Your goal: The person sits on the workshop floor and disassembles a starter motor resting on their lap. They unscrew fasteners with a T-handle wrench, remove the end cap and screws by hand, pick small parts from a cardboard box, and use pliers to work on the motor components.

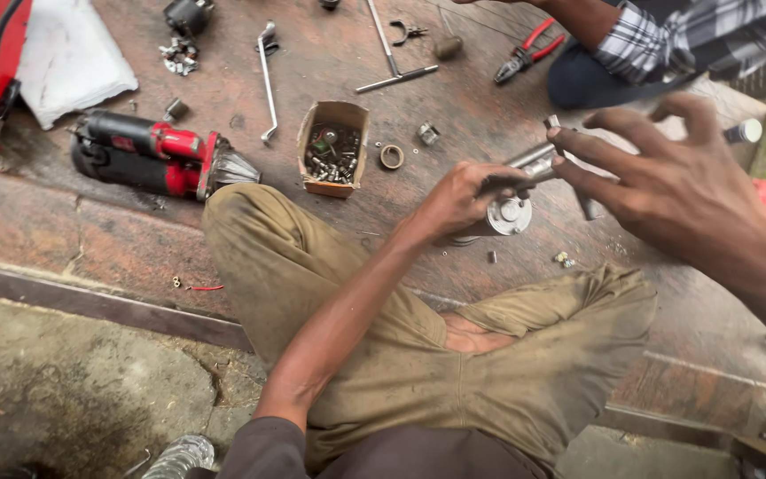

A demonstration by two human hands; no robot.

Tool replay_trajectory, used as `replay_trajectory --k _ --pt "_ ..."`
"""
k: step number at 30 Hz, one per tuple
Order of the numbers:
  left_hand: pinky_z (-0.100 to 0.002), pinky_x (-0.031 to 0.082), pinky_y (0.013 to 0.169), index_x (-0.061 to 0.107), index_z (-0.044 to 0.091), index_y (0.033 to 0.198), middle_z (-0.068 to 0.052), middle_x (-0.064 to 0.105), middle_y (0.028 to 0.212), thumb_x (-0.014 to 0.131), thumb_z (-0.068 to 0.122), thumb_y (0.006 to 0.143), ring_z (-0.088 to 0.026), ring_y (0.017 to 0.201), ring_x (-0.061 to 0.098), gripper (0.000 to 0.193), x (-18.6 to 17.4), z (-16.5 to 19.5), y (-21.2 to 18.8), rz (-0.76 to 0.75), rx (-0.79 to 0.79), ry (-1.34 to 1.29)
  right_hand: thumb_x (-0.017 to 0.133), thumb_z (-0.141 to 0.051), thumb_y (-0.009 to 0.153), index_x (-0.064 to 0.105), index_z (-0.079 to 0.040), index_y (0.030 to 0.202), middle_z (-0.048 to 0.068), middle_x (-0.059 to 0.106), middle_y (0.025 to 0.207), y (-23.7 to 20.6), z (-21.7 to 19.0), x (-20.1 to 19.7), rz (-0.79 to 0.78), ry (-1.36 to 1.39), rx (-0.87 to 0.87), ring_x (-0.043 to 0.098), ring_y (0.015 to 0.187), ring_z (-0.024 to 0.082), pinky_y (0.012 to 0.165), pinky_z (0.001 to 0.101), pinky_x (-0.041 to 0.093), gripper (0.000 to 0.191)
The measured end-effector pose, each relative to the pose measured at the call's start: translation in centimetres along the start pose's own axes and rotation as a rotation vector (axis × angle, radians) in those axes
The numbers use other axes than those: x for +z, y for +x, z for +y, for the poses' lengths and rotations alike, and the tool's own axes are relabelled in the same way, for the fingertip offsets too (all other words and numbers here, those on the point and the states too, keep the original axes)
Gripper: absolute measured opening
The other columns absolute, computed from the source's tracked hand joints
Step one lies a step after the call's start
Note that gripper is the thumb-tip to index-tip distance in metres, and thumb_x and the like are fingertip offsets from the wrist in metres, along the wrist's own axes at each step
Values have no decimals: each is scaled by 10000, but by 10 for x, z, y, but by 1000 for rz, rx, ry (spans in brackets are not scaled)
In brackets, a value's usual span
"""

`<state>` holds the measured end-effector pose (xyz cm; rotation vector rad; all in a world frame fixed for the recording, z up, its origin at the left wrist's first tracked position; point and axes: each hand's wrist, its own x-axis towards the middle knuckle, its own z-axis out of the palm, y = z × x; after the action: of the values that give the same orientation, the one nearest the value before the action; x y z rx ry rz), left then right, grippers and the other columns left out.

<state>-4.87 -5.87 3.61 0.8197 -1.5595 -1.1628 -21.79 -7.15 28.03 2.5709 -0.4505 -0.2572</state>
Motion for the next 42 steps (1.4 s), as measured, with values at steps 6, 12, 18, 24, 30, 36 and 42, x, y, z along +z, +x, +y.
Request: replay_trajectory --k 6,12,18,24,30,36,42 --pt "-325 604 882 732 122 1258 -88 805 1122 636 -42 919 -150 997 761 388 -5 3 -1 -11 -56 -57 691 -511 936 751 -282 1200 -60 743 829 14 -7 16 -406 222 391 653 793 125 920 406 429 355" --pt "-318 595 893 731 111 1239 -99 794 1131 696 9 931 -149 1010 751 327 -3 -2 1 -12 -46 -73 695 -235 901 681 -211 1372 62 778 1031 3 -4 7 -24 384 319 674 914 218 865 404 441 472" --pt "-316 609 888 732 116 1239 -94 802 1122 662 -1 943 -142 1005 767 326 -2 -6 0 -10 -35 -60 745 -234 895 712 -299 1239 -48 768 1139 2 -2 11 -66 -2 17 709 1032 143 997 406 493 352" --pt "-321 607 868 735 120 1226 -88 804 1092 713 59 930 -137 978 758 303 -4 -3 3 -26 -75 -76 721 -413 948 582 -163 1470 81 754 871 5 -5 21 -380 446 534 687 751 262 810 389 522 595" --pt "-318 606 872 743 116 1222 -88 811 1097 694 51 951 -130 976 754 283 -1 -6 1 1 -54 -72 706 -237 950 663 -180 1392 42 766 1053 1 -6 11 -89 240 212 717 903 211 909 395 488 448" --pt "-317 607 894 731 115 1235 -97 799 1124 707 55 946 -137 1006 759 296 -3 -8 2 -17 -20 -78 602 -414 974 754 -261 1168 -84 770 1005 10 -5 4 -350 6 146 709 935 84 985 350 466 290" --pt "-316 613 866 738 127 1227 -102 802 1121 728 63 932 -141 984 763 302 -1 -5 2 -4 -47 -57 692 -337 950 765 -135 1275 55 773 1011 7 -2 6 -145 358 412 710 882 185 815 345 499 390"
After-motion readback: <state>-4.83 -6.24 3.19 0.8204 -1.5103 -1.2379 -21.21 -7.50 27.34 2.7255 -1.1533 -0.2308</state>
